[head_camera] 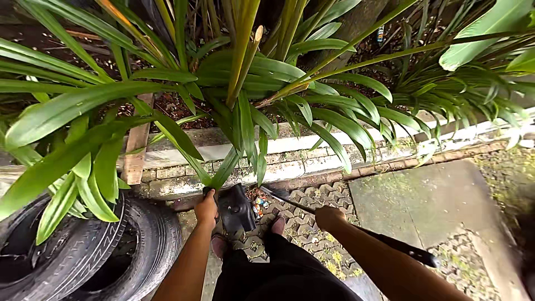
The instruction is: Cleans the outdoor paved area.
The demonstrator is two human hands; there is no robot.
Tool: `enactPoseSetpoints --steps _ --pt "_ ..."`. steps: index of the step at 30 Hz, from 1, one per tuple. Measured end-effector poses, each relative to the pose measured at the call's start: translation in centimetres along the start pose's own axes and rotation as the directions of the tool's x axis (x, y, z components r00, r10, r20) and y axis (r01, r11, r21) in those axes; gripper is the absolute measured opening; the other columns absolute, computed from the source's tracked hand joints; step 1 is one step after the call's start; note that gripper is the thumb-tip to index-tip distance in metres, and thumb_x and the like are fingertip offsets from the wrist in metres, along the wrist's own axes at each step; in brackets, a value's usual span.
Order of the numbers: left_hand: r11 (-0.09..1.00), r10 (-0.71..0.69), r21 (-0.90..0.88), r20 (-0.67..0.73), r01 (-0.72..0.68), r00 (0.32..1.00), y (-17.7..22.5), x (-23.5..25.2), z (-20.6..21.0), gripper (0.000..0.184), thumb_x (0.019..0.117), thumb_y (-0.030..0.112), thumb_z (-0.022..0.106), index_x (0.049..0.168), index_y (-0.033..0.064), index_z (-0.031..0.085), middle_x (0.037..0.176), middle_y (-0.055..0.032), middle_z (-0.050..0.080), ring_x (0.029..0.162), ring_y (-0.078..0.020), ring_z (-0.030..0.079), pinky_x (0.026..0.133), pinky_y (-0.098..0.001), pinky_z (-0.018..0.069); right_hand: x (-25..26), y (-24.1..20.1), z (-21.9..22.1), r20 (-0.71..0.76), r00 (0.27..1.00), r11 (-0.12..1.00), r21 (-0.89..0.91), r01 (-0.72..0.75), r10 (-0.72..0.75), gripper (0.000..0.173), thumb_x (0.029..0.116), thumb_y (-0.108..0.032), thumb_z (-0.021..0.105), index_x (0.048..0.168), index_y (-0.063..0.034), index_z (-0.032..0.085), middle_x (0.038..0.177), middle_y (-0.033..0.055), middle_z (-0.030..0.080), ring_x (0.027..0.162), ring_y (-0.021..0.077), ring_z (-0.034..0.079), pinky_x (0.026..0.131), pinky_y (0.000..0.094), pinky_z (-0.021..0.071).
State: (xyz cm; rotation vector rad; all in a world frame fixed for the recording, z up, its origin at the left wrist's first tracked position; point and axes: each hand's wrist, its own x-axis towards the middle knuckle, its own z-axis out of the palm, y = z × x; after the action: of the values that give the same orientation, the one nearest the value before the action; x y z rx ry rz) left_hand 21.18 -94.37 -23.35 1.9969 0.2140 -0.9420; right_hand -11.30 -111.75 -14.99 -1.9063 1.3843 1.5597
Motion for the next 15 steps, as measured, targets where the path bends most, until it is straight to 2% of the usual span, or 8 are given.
enactPoseSetpoints --steps 3,4,6,8,10,13,15 --pt "1.0 -0.001 -0.005 0.011 0.001 1.0 -0.1 0.1 0.0 0.04 0.1065 0.043 0.054 0.086 0.0079 0.056 0.058 -0.0008 0.041 0.041 -0.0132 0.037 0.04 -0.0301 0.0374 -0.7 2.6 -0.9 -0.007 0.977 0.976 -0.05 0.214 -0.215 0.033 0.0984 -0.024 0.058 0.128 -0.0112 0.066 0.125 0.0218 0.068 0.118 0.0442 0.064 0.09 0.0704 0.0512" --pt "1.0 0.002 -0.014 0.007 -0.001 1.0 -0.2 0.1 0.0 0.04 0.1063 0.043 0.055 0.086 0.008 0.056 0.057 -0.0007 0.04 0.04 -0.0131 0.037 0.039 -0.0301 0.0372 -1.5 3.7 -1.4 -0.036 0.972 0.971 -0.068 0.23 -0.233 0.034 0.1007 -0.026 0.056 0.132 -0.0155 0.065 0.125 0.0201 0.069 0.118 0.0434 0.065 0.091 0.0701 0.051" --pt "0.999 0.005 -0.034 -0.001 -0.005 1.0 -0.7 -0.1 -0.2 0.04 0.106 0.043 0.056 0.085 0.008 0.055 0.056 -0.001 0.04 0.039 -0.0132 0.036 0.038 -0.0302 0.0371 -3.7 4.3 -2.1 -0.118 0.975 0.978 -0.111 0.175 -0.188 0.034 0.1007 -0.025 0.055 0.132 -0.0182 0.065 0.122 0.0183 0.07 0.115 0.0414 0.066 0.089 0.0668 0.0531" --pt "0.999 0.004 -0.042 -0.008 -0.004 1.0 -0.9 -0.4 -0.6 0.04 0.1063 0.043 0.056 0.087 0.0074 0.056 0.057 -0.0016 0.041 0.04 -0.0136 0.037 0.038 -0.0305 0.0368 -5.2 2.5 -2.1 -0.183 0.98 0.991 -0.12 0.057 -0.079 0.036 0.097 -0.015 0.057 0.132 -0.0137 0.063 0.117 0.0214 0.069 0.109 0.0433 0.068 0.083 0.064 0.0559" --pt "0.999 0.005 -0.04 -0.016 -0.006 1.0 -1.3 -0.5 -0.7 0.04 0.1063 0.043 0.056 0.087 0.0076 0.056 0.057 -0.0014 0.041 0.04 -0.0136 0.037 0.039 -0.0303 0.0367 -4.0 -0.5 -0.6 -0.18 0.984 0.998 -0.065 -0.002 -0.009 0.034 0.0966 -0.011 0.057 0.13 -0.0069 0.064 0.12 0.0238 0.068 0.11 0.0454 0.067 0.083 0.0648 0.0554" --pt "1.0 0.014 -0.024 -0.014 -0.014 1.0 -2.0 -1.1 -0.2 0.042 0.106 0.045 0.055 0.087 0.0078 0.057 0.057 -0.0017 0.041 0.041 -0.0142 0.038 0.039 -0.0311 0.0373 -2.2 -3.6 2.3 -0.069 0.994 0.997 -0.007 0.081 -0.081 0.035 0.0946 -0.014 0.061 0.127 -0.0012 0.064 0.13 0.0263 0.064 0.119 0.0471 0.062 0.089 0.0688 0.0519" --pt "0.999 0.038 -0.002 -0.027 -0.038 0.999 -1.5 -1.1 -0.4 0.042 0.1071 0.044 0.054 0.089 0.0058 0.058 0.058 -0.0033 0.042 0.041 -0.0158 0.038 0.041 -0.0329 0.0381 -3.1 -1.7 0.6 -0.071 0.985 0.987 -0.017 0.157 -0.158 0.036 0.0948 -0.016 0.062 0.129 -0.006 0.065 0.129 0.0259 0.064 0.119 0.0479 0.062 0.089 0.0707 0.0509"
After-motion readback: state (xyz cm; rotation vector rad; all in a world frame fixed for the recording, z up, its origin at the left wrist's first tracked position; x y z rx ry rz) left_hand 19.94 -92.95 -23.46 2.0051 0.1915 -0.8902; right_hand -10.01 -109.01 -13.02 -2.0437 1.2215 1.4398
